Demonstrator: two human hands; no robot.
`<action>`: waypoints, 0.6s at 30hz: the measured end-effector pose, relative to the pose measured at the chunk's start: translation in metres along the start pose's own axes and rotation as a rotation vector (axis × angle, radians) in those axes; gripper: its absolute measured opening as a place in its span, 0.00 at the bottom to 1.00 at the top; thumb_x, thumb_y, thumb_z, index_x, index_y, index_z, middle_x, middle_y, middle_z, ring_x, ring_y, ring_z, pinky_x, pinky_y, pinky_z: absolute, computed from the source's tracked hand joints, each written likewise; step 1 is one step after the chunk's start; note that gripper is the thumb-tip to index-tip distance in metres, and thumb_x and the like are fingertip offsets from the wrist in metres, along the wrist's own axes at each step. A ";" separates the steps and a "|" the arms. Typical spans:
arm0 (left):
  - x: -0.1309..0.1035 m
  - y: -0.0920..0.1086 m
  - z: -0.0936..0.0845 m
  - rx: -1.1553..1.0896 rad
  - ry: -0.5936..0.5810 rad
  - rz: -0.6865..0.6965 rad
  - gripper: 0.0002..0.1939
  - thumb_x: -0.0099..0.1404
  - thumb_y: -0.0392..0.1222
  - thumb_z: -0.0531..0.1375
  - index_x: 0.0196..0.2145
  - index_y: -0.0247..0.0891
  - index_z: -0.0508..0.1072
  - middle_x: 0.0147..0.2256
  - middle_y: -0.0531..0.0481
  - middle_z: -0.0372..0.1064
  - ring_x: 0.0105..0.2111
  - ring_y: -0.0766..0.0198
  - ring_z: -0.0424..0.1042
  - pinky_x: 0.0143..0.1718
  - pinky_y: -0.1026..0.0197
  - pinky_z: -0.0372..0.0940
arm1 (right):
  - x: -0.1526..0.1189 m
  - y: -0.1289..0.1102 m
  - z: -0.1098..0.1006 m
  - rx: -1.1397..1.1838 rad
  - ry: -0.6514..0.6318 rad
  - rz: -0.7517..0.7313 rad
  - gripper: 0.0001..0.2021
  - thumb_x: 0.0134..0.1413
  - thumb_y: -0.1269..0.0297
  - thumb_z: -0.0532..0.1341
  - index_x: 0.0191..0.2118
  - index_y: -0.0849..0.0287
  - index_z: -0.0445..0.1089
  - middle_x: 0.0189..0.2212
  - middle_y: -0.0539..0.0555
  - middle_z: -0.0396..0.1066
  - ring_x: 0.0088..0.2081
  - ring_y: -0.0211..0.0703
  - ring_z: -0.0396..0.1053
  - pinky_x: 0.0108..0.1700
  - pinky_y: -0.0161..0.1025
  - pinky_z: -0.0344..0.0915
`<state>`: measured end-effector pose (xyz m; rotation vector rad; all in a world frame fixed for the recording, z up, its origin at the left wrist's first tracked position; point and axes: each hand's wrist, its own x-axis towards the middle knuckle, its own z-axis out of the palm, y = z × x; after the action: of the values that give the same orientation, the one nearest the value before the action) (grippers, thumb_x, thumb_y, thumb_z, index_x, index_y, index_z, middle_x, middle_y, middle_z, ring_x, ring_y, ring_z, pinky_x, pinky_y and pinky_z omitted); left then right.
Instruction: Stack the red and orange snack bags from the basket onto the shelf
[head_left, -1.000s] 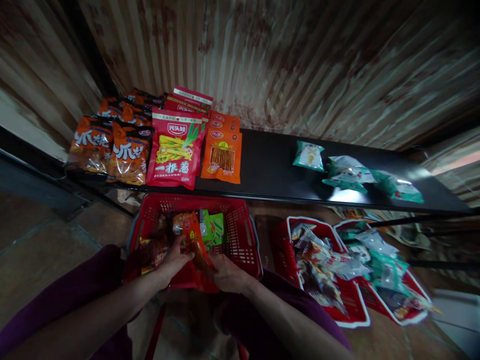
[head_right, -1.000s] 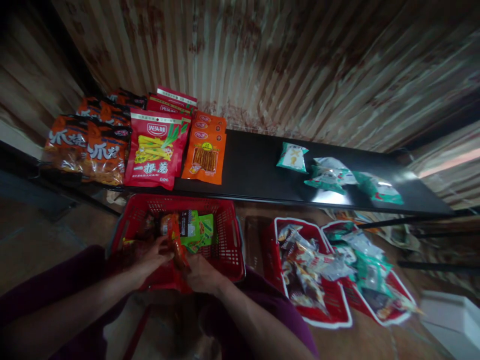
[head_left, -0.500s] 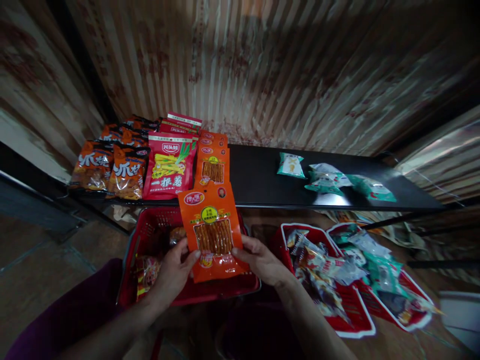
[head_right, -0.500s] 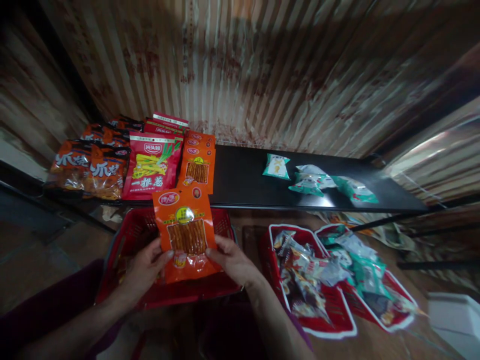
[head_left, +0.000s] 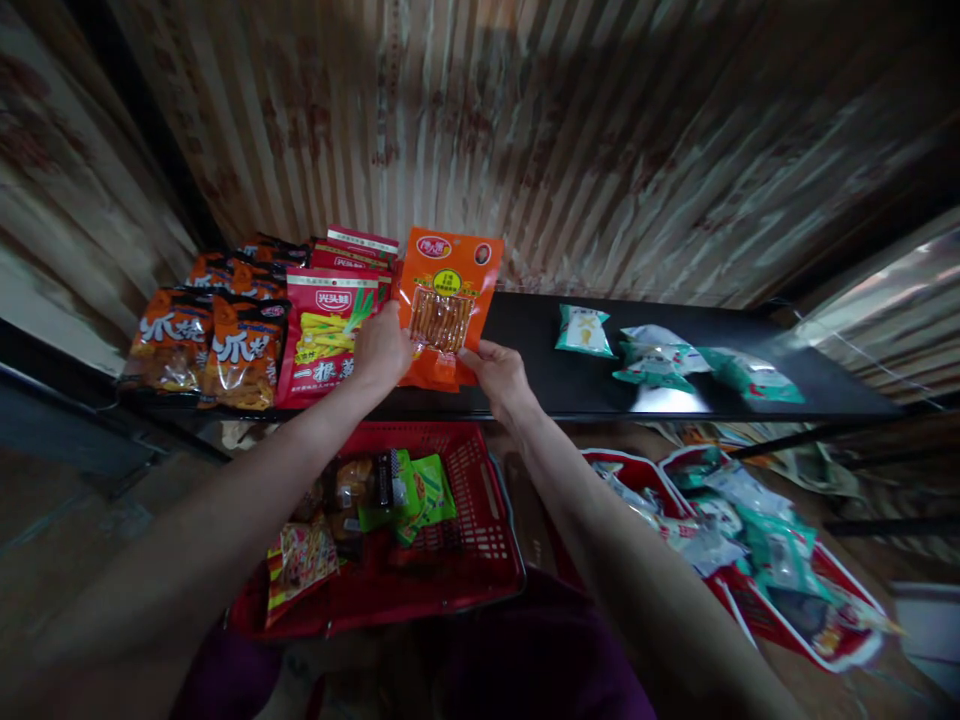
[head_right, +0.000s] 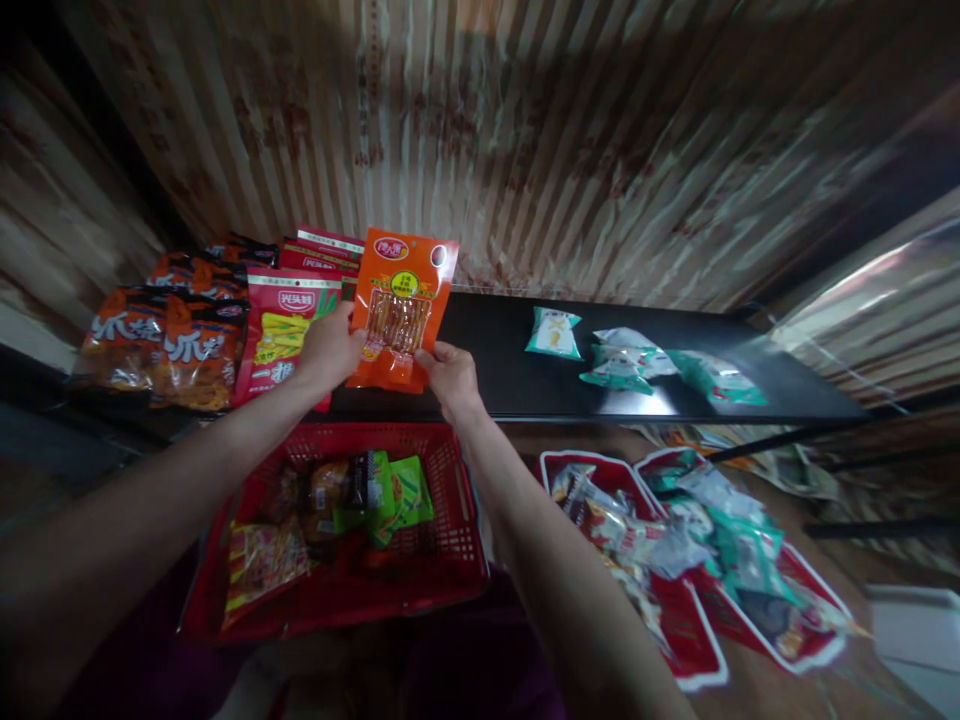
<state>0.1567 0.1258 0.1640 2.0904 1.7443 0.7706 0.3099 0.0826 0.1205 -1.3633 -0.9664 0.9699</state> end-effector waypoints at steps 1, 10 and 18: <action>0.003 -0.001 0.002 0.014 -0.003 -0.012 0.17 0.62 0.32 0.53 0.49 0.35 0.66 0.41 0.39 0.73 0.42 0.55 0.71 0.42 0.55 0.64 | 0.007 0.004 0.001 -0.050 0.016 0.004 0.13 0.40 0.60 0.64 0.33 0.62 0.75 0.24 0.49 0.74 0.26 0.38 0.70 0.32 0.35 0.66; 0.004 -0.023 0.025 0.159 -0.116 -0.037 0.20 0.62 0.30 0.51 0.52 0.33 0.62 0.40 0.38 0.73 0.43 0.54 0.72 0.43 0.56 0.64 | 0.027 0.040 0.009 -0.500 0.083 0.031 0.11 0.45 0.60 0.60 0.30 0.62 0.75 0.20 0.48 0.70 0.26 0.38 0.68 0.29 0.33 0.64; 0.001 -0.021 0.033 0.283 -0.201 0.008 0.17 0.65 0.28 0.45 0.47 0.28 0.67 0.41 0.34 0.73 0.42 0.54 0.73 0.41 0.58 0.65 | 0.024 0.031 0.009 -0.926 0.070 0.073 0.12 0.48 0.55 0.57 0.27 0.57 0.73 0.23 0.49 0.71 0.29 0.40 0.69 0.30 0.33 0.61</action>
<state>0.1593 0.1349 0.1264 2.2629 1.8200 0.3138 0.3095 0.1081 0.0891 -2.1821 -1.3965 0.5063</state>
